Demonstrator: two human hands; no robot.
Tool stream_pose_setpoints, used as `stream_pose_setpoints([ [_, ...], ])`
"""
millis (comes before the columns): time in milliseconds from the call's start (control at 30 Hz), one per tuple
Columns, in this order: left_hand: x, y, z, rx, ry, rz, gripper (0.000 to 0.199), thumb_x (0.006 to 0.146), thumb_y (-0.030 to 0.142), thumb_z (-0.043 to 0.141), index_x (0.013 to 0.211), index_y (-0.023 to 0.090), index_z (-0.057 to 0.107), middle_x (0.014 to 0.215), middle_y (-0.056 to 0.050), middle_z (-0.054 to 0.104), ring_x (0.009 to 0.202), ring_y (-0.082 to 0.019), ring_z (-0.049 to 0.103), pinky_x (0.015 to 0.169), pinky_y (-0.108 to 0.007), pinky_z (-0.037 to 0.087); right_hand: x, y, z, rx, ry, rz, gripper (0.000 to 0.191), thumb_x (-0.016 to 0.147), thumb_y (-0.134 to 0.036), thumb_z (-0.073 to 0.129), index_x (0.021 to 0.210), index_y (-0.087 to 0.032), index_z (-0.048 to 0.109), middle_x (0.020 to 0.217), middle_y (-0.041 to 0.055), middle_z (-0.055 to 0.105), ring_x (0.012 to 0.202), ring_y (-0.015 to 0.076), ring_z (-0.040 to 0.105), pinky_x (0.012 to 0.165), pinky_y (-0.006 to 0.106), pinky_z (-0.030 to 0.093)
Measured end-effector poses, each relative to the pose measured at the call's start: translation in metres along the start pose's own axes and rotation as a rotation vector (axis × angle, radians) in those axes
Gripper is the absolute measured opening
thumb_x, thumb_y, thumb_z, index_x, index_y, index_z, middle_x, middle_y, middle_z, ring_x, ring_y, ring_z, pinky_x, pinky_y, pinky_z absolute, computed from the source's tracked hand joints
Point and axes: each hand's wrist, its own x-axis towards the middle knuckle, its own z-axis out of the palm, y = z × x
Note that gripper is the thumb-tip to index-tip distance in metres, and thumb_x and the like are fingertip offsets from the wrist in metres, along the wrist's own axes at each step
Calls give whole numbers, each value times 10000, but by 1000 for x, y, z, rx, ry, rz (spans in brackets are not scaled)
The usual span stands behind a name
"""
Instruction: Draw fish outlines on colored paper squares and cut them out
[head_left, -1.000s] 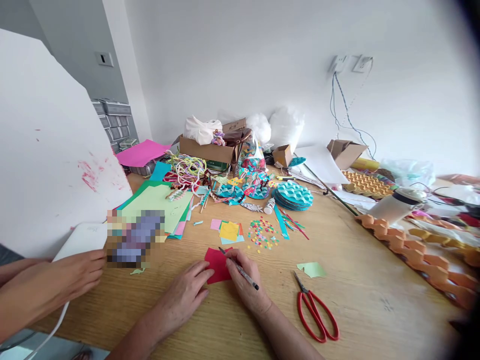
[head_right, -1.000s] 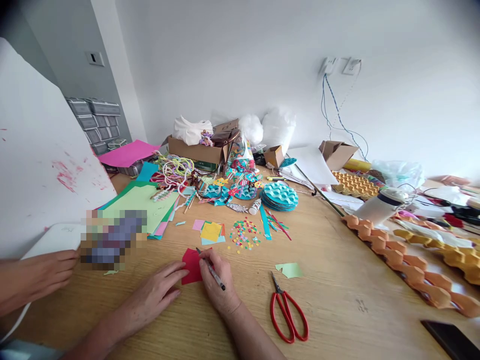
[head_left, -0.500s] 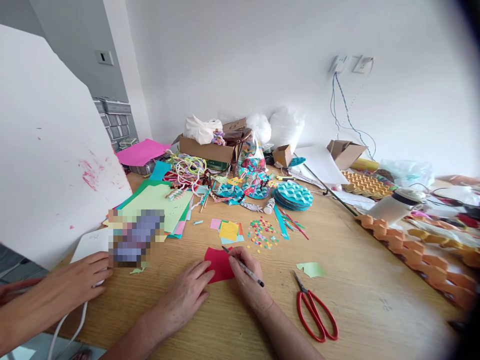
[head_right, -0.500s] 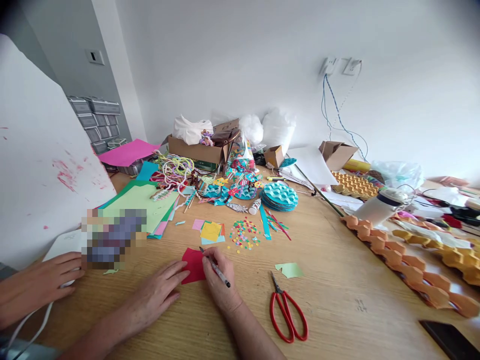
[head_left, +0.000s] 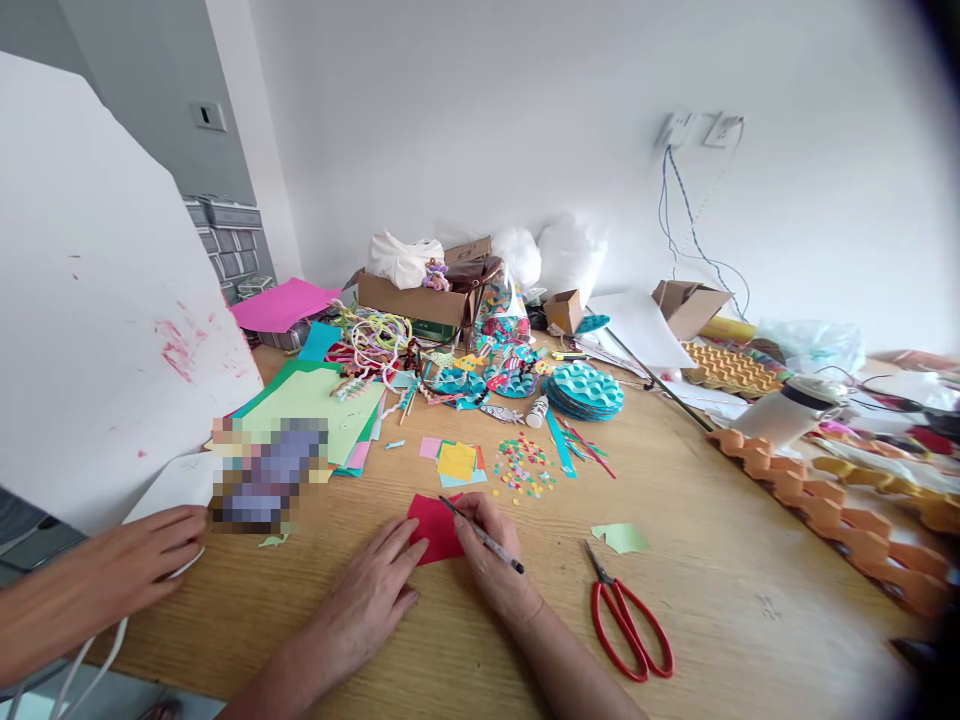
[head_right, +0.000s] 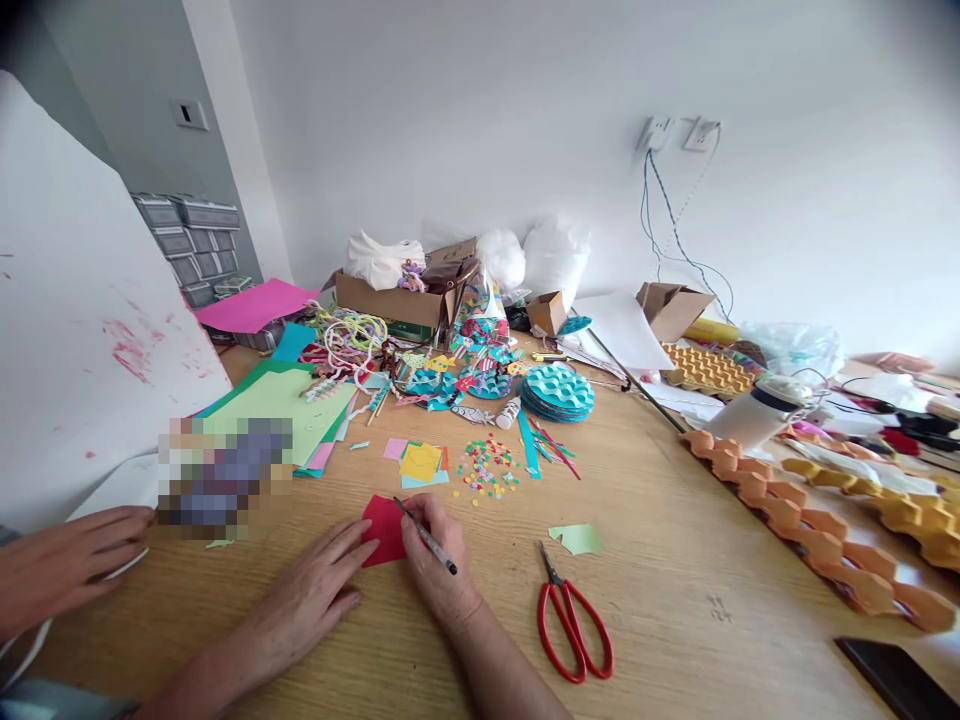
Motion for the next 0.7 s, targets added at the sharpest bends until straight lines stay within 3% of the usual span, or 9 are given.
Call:
stream_pose_setpoints([
  [533,-4,-3,8,107,21,91,440,810,195,594,1247,227,554,1318,-82,562,1240,-291,469,1014,-470,422,0,4,11,-114,-62,-88,117,785,-148,472,776,-201,576,651,-14,628,571,124,547,551,221,411],
  [700,-3,-3,8,109,45,109,412,826,198,574,1238,214,558,1355,-86,526,1267,-285,438,1024,-468,410,1,7,14,-136,-54,-103,116,780,-159,469,760,-207,572,608,-19,608,530,126,542,519,219,411],
])
